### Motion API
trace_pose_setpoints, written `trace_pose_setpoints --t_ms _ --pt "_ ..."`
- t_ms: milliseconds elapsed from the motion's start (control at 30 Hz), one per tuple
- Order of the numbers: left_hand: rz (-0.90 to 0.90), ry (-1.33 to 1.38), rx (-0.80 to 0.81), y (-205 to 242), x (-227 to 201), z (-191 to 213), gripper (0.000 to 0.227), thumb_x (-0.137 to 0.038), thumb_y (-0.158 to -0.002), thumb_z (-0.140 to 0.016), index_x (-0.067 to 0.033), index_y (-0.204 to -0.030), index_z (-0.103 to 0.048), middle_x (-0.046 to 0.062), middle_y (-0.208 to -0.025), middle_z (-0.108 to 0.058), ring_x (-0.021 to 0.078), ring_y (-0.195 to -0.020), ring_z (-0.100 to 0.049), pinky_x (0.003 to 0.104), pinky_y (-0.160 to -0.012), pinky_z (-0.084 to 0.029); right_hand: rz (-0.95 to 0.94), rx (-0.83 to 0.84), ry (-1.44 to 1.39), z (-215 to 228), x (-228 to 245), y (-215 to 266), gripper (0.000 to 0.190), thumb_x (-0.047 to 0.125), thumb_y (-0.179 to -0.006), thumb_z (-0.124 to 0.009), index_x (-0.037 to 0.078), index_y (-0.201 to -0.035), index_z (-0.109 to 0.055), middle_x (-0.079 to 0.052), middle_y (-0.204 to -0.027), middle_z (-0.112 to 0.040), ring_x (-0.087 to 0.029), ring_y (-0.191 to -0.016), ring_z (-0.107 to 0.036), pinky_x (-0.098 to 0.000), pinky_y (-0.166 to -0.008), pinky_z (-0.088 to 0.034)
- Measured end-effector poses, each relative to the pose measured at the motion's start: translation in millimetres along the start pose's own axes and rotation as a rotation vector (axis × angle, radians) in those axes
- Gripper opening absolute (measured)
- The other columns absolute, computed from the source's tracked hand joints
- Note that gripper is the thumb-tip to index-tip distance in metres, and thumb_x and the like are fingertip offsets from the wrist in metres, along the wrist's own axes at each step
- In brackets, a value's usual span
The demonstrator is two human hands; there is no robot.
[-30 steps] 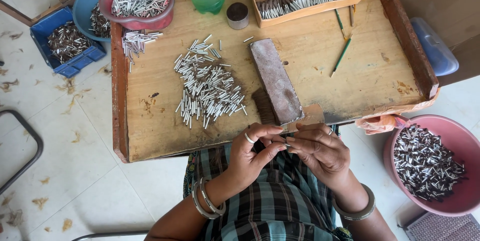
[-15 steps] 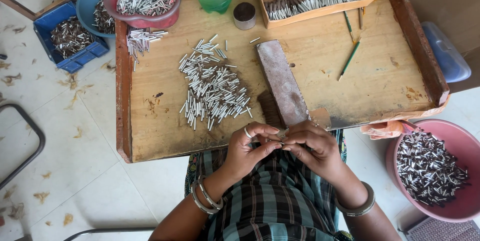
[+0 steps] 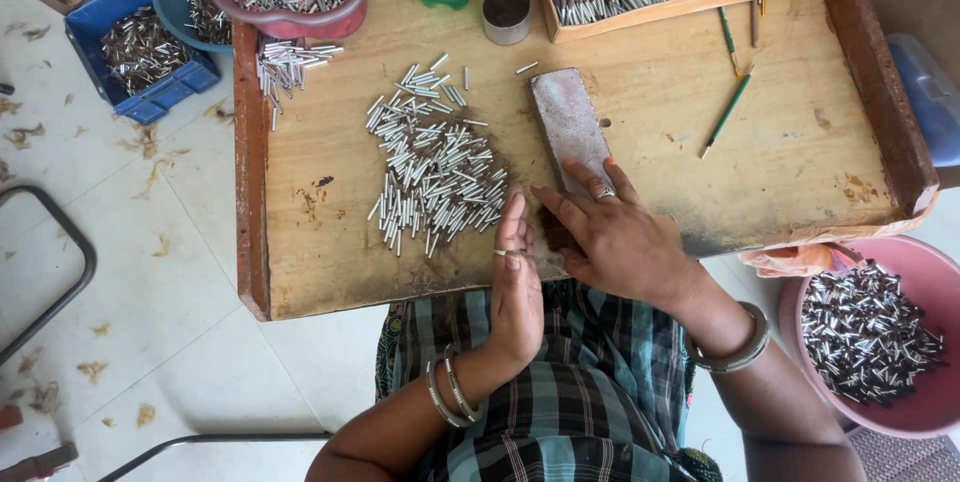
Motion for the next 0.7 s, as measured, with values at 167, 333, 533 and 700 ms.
trace_pose_setpoints --t_ms 167,333,533,700 --pt "0.035 0.157 -0.026 -3.6 16.5 -17.1 0.085 -0.061 -0.109 -0.032 -0.0037 -0.167 -0.01 0.017 -0.177 -0.01 0.03 -0.165 -0.008 0.045 -0.134 -0.005 0.066 -0.258 -0.092 -11.3 2.7 26.8 0.074 0.014 -0.074 -0.076 0.006 -0.143 -0.05 -0.013 -0.137 -0.061 -0.036 -0.143 -0.044 -0.0561 -0.121 -0.028" --pt "-0.022 0.093 -0.044 -4.3 1.1 -0.4 0.085 -0.064 -0.109 -0.031 -0.0042 -0.167 -0.014 0.017 -0.179 -0.007 0.0286 -0.167 -0.006 0.044 -0.135 -0.003 0.018 -0.443 -0.134 -5.7 7.3 51.7 0.031 0.011 -0.088 -0.073 0.003 -0.118 -0.068 -0.019 -0.145 -0.056 -0.039 -0.146 -0.044 -0.0477 -0.11 -0.047" --pt "0.035 -0.264 0.092 -3.4 -24.8 37.2 0.063 -0.041 -0.114 -0.041 -0.0102 -0.165 -0.022 0.015 -0.169 -0.037 0.0284 -0.151 -0.045 0.043 -0.125 -0.039 0.085 -0.423 0.167 2.6 20.7 42.6 0.011 0.012 -0.086 -0.073 0.004 -0.093 -0.075 -0.017 -0.15 -0.054 -0.038 -0.147 -0.039 -0.0474 -0.108 -0.05" --pt "-0.058 -0.904 0.34 -7.0 -30.0 24.3 0.068 -0.001 -0.098 -0.063 -0.0134 -0.158 -0.033 0.014 -0.141 -0.061 0.0243 -0.103 -0.07 0.034 -0.089 -0.059 0.16 -0.261 0.44 -0.7 26.7 21.6 0.026 0.02 -0.079 -0.074 0.004 -0.099 -0.076 -0.015 -0.148 -0.055 -0.035 -0.147 -0.039 -0.0519 -0.107 -0.048"
Point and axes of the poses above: each hand's wrist, its own y-axis away from the middle knuckle, its own z-axis out of the back of the hand, x = y × z, the point moved 5 cm from there along -y, towards the middle knuckle
